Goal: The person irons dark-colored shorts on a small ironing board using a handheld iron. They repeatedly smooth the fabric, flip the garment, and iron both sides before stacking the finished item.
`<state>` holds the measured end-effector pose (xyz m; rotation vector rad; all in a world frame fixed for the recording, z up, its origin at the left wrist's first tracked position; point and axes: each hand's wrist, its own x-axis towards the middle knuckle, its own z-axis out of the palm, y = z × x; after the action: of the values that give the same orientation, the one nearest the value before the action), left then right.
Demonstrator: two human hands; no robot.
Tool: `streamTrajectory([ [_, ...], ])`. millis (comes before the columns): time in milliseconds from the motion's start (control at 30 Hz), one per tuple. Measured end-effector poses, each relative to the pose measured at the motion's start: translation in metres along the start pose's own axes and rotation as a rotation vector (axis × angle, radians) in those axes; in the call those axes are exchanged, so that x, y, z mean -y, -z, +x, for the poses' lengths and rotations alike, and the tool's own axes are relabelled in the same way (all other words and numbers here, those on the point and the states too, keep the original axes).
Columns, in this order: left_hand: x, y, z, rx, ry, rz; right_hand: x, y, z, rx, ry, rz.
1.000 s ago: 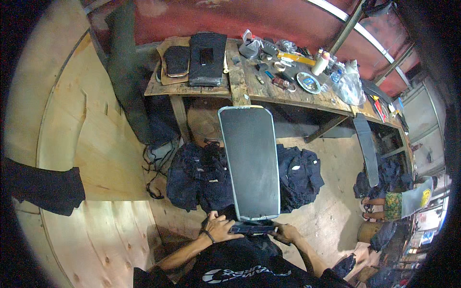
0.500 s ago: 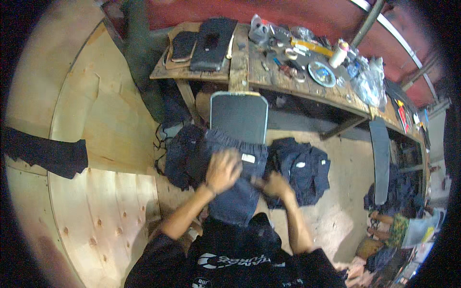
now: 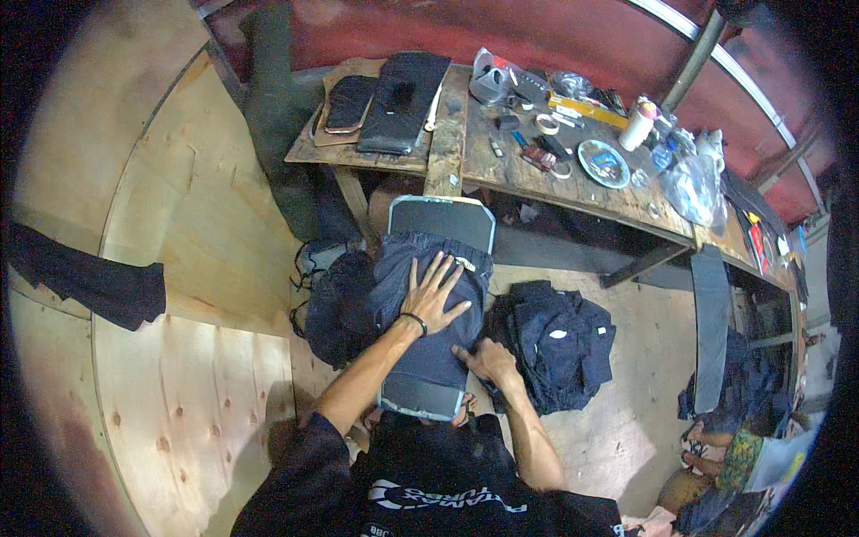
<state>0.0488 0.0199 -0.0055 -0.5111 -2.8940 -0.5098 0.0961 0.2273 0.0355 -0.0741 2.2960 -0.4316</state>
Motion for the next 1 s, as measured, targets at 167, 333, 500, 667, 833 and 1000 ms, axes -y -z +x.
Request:
streamTrajectory([
  [167,-0.022,0.043,0.025,0.637,-0.235,0.123,0.002,-0.013,-0.007,-0.146,-0.082,0.157],
  [333,-0.038,0.064,0.055,1.040,-0.251,0.617,0.006,-0.016,-0.011,-0.187,-0.170,0.165],
  [500,-0.025,0.040,0.067,0.620,-0.241,0.624,0.015,-0.026,-0.025,-0.245,-0.232,0.229],
  [667,-0.002,0.016,0.027,0.134,-0.405,0.281,0.021,-0.023,-0.035,-0.367,-0.307,0.190],
  [833,0.017,0.014,-0.015,-0.257,-0.335,0.064,0.063,-0.055,-0.065,-0.948,0.008,0.237],
  [1000,0.044,0.011,0.019,-0.038,0.093,-0.143,0.105,-0.114,-0.067,-0.548,0.203,-0.230],
])
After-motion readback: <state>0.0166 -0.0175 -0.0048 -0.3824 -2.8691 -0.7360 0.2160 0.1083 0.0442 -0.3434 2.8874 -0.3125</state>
